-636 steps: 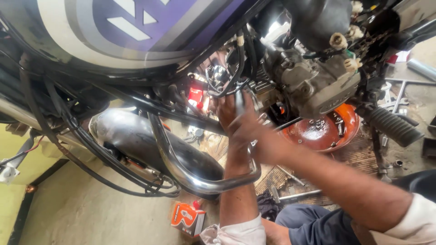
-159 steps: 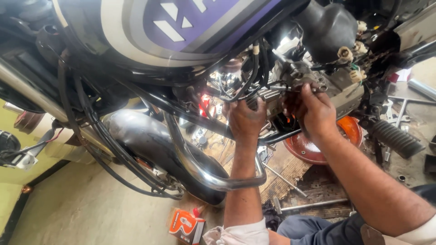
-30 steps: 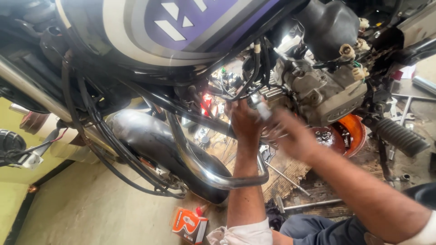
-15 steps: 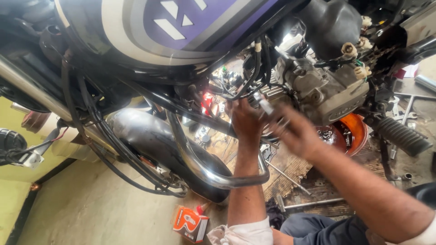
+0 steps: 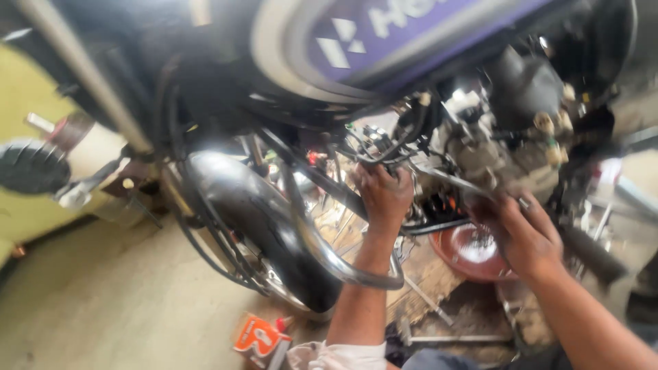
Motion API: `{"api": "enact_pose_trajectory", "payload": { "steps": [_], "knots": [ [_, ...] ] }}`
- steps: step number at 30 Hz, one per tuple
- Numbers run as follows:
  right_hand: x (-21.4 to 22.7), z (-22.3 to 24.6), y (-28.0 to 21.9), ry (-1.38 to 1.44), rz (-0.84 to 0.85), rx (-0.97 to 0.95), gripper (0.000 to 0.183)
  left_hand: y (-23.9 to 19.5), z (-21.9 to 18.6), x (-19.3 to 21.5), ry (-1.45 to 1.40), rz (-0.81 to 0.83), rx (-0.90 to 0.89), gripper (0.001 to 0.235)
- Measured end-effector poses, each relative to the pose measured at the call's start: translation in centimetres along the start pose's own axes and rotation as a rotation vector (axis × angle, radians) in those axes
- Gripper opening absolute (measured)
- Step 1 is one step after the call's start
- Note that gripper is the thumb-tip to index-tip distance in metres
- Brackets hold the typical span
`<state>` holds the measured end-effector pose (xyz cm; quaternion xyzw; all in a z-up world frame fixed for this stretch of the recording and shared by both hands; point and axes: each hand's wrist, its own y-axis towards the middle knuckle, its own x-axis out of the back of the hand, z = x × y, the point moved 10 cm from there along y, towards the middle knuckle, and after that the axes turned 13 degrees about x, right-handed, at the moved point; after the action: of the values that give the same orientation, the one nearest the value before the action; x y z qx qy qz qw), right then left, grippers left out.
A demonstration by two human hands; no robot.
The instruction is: The person sits on the workshop floor beneath a Hero motorcycle and works on its engine, using a spanner to loosen and tighten fasteners on the engine casing. They handle bolts, place removed parts into an orange bowl on the floor, and reposition tools while continuing to work on the engine.
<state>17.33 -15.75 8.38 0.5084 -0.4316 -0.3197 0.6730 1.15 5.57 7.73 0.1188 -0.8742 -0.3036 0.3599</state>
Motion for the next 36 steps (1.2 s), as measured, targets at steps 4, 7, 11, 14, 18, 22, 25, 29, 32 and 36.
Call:
{"api": "enact_pose_trajectory", "payload": {
  "steps": [4,7,11,14,18,22,25,29,32,36],
  "knots": [
    [1.2,-6.7,-7.2,0.592,-0.121,-0.668,0.015,1.4,0.8,1.1,0.310,-0.253,-0.050,0.054],
    [1.9,-7.9,-10.5,0.577,-0.064,-0.451,0.019,2.3,4.8,-0.7,-0.357,0.219,0.529,0.087],
    [-1.3,-8.8,-13.1,1.256,-0.285,-0.861,0.026,3.7,6.6,-1.9,-0.305,0.037,0.492,0.066],
    [-2.2,-8.3,-12.6,1.309,-0.306,-0.851,0.027,4.9,5.8,-1.0,-0.291,-0.026,0.339,0.044],
    [-3.4,-6.7,-10.7,1.424,-0.345,-0.823,0.021,5.1,2.3,3.8,-0.585,0.057,0.423,0.088],
    [-5.4,-3.7,-5.5,1.428,-0.322,-0.792,0.018,4.6,6.1,-1.8,-0.577,0.208,0.632,0.093],
    [-7.3,-3.8,-4.5,1.440,-0.267,-0.758,0.015,4.8,8.4,-4.6,-0.273,0.256,0.641,0.070],
    [-9.0,-2.7,-2.8,1.412,-0.199,-0.743,0.014,4.5,8.6,-4.2,-0.397,0.301,0.746,0.090],
    [-9.3,-2.1,-2.3,1.370,-0.177,-0.719,0.015,5.1,8.7,-4.6,-0.386,0.246,0.631,0.094],
    [-9.4,-2.5,-2.1,1.352,-0.160,-0.650,0.014,5.1,7.8,-3.9,-0.571,0.229,0.600,0.096]
  ]
}}
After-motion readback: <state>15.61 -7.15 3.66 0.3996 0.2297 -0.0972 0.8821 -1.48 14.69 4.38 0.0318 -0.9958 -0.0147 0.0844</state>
